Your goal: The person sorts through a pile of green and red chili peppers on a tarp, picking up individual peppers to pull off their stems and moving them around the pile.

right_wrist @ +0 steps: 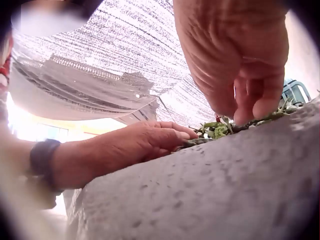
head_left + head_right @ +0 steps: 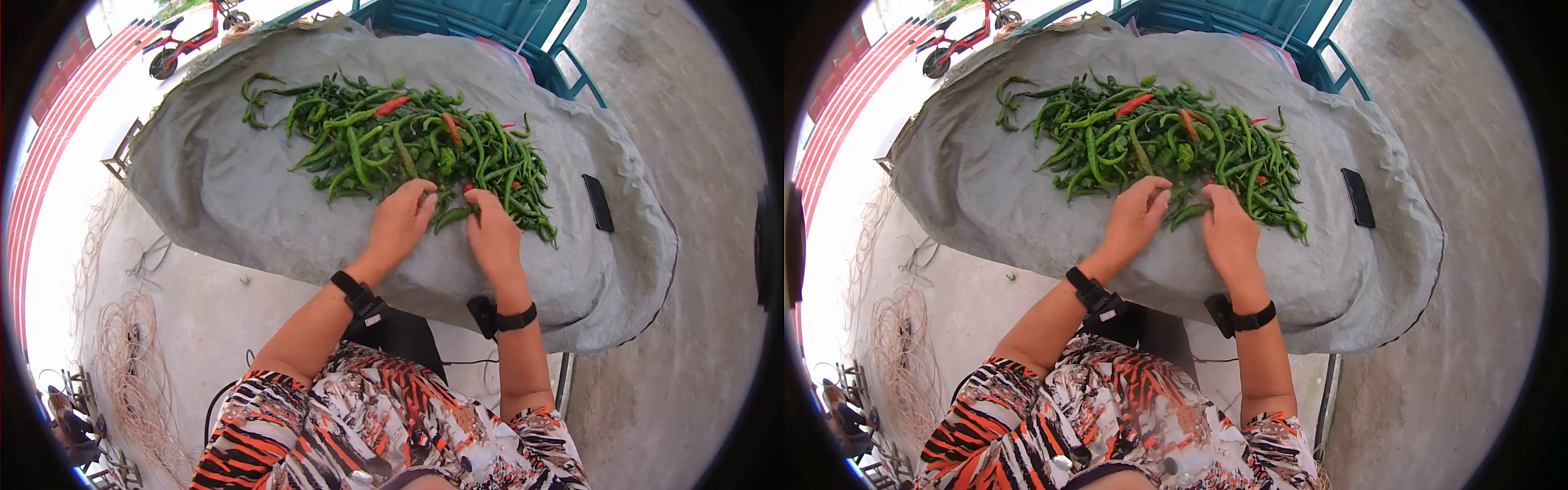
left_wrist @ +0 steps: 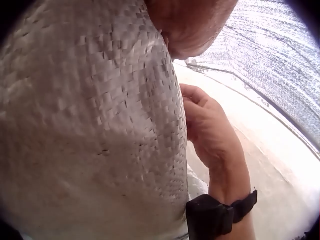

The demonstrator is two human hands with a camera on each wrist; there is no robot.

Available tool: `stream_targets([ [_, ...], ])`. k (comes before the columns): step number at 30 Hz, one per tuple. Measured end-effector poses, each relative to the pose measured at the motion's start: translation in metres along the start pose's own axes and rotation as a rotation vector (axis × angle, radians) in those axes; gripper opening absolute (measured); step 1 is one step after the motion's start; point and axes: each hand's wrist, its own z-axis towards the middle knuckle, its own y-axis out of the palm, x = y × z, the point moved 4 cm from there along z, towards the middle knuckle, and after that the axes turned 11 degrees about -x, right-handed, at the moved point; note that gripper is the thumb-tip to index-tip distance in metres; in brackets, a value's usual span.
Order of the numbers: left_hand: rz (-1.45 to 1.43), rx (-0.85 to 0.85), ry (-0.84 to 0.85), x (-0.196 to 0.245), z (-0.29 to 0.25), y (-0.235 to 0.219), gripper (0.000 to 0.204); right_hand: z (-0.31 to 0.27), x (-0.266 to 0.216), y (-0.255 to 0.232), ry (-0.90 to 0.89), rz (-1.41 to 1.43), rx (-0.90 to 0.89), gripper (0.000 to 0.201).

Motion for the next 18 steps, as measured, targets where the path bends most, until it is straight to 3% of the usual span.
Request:
stream_targets([
  [3,0.037,-0.060,0.007,0.004,0.000,-0.002,0.022,-0.003,-0.002,0.008,0.021,-0.150,-0.195,0.025],
  [11,0.022,-0.179,-0.059,0.014,-0.001,-0.006,0.029,-0.003,-0.006,-0.010,-0.019,0.083,-0.070,0.027],
  [14,0.075,-0.157,0.134,0.004,-0.003,0.004,0.031,-0.005,-0.012,-0.010,-0.043,0.105,-0.056,0.027],
  [17,-0.017,-0.137,0.133,-0.005,0.000,0.006,0.032,-0.005,-0.010,-0.005,-0.062,0.142,-0.042,0.028],
  [18,0.010,-0.171,0.037,-0.002,0.001,0.004,0.031,-0.005,-0.009,-0.003,-0.063,0.160,-0.034,0.028],
])
